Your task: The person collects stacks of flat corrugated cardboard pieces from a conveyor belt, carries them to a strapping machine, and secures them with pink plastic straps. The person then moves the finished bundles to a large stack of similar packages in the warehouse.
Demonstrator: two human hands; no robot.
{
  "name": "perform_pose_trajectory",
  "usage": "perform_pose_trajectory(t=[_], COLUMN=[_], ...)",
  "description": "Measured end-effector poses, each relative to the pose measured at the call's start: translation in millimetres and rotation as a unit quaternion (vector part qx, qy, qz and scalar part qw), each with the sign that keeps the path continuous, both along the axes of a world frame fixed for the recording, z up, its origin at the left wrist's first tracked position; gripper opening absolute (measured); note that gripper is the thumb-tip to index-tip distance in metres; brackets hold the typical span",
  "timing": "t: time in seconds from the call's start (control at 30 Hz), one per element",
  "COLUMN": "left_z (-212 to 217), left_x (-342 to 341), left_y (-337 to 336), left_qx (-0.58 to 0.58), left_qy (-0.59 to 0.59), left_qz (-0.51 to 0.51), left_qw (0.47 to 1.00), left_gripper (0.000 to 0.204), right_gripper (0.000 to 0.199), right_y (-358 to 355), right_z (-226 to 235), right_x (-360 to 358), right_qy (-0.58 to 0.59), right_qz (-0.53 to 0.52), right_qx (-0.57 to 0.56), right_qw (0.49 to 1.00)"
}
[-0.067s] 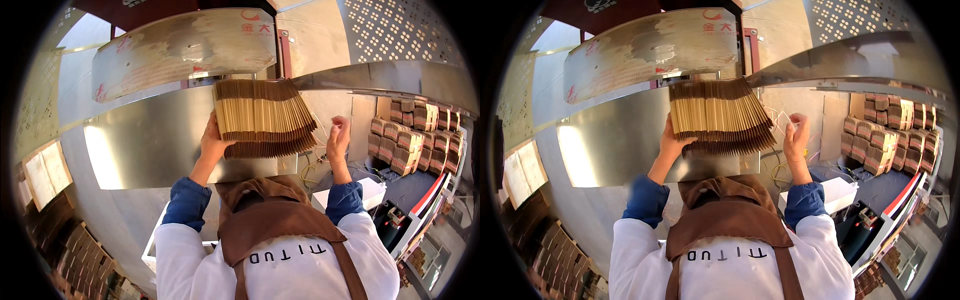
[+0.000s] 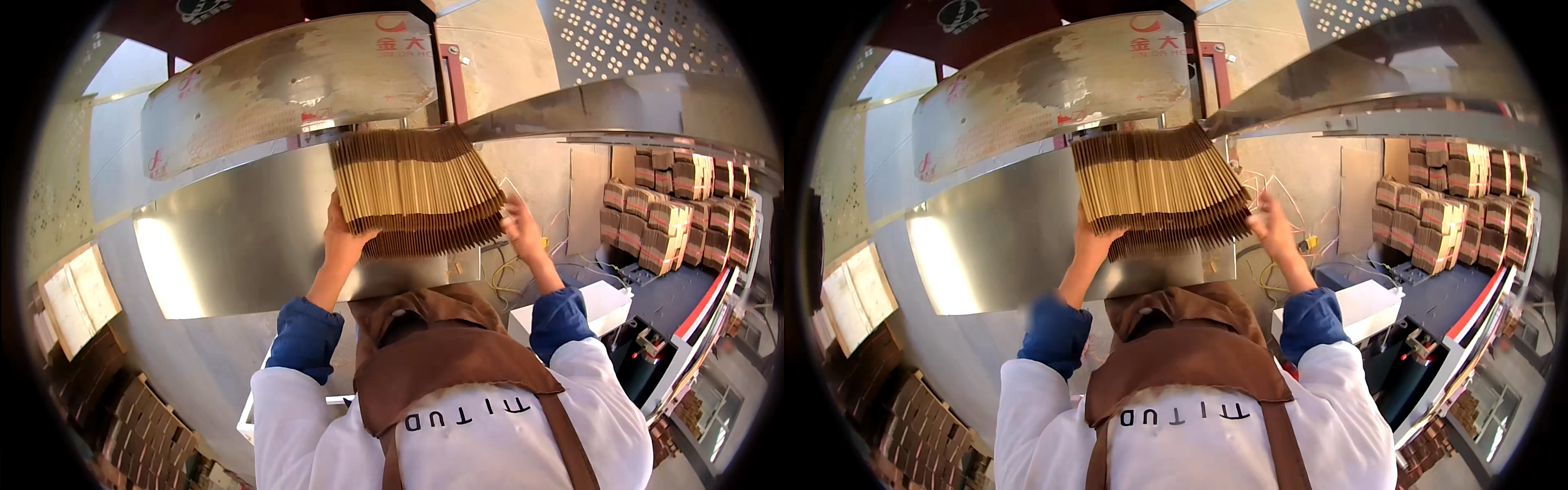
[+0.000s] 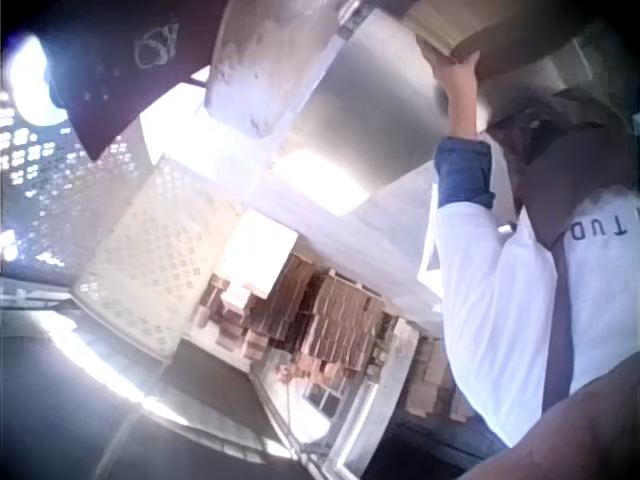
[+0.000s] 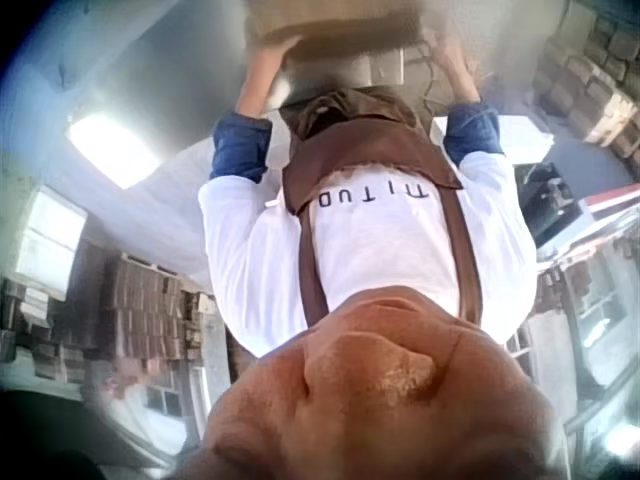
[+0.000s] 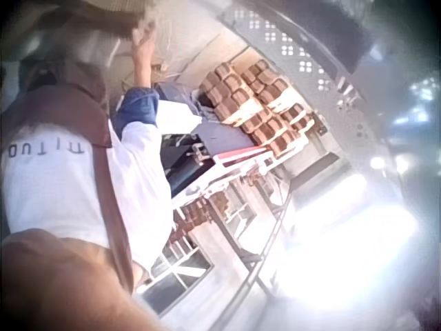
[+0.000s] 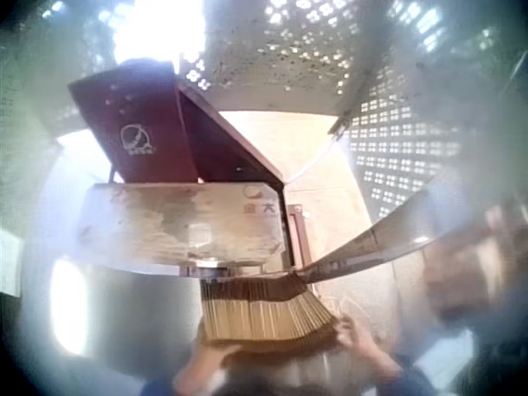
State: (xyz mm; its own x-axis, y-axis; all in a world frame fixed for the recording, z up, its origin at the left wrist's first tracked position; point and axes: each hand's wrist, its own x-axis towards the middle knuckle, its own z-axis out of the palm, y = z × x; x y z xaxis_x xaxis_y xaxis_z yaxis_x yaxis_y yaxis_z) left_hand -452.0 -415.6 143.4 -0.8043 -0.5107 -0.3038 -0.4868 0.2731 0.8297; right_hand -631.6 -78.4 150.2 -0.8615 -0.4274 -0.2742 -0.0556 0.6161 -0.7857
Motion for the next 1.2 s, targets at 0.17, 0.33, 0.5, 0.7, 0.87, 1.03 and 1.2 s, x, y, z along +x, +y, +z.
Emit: perform_pose_trajectory(t=[0.17, 0.33, 0.5, 0.7, 0.87, 1.03, 1.2], left_z=[-30.6, -46.1, -37.9, -29.7, -17.3, -9.5, -9.8], left_x=[14.4, 20.4, 13.1, 7.9, 4.5, 1.7, 1.4], left_y=[-1.0, -14.9, -16.8, -17.3, -16.0, -15.0, -16.4], left_qx=[-0.077, -0.119, -0.101, -0.141, -0.098, -0.096, -0.103], left_qy=[-0.006, 0.012, 0.026, 0.049, 0.033, 0.057, 0.068], left_qz=[-0.033, -0.063, -0.032, -0.039, -0.023, -0.007, -0.014], left_qw=[0.997, 0.991, 0.994, 0.988, 0.994, 0.994, 0.992], left_gripper=[0.094, 0.082, 0.102, 0.105, 0.103, 0.105, 0.106], right_gripper=[0.067, 0.048, 0.051, 0.053, 0.053, 0.052, 0.045], right_y=[-57.7, -88.1, -109.5, -109.7, -111.1, -109.8, -103.9], right_z=[12.8, -22.0, -0.1, -6.9, -8.7, -3.7, -16.2], right_x=[39.7, 70.8, 79.1, 82.6, 84.7, 81.9, 76.6], right_qy=[-0.053, -0.007, -0.015, 0.036, 0.005, 0.019, 0.001], right_qz=[0.158, 0.096, 0.019, 0.017, 0.003, -0.034, -0.021], right_qx=[0.169, 0.103, 0.103, 0.107, 0.135, 0.083, 0.139], right_qw=[0.971, 0.99, 0.994, 0.993, 0.991, 0.996, 0.99])
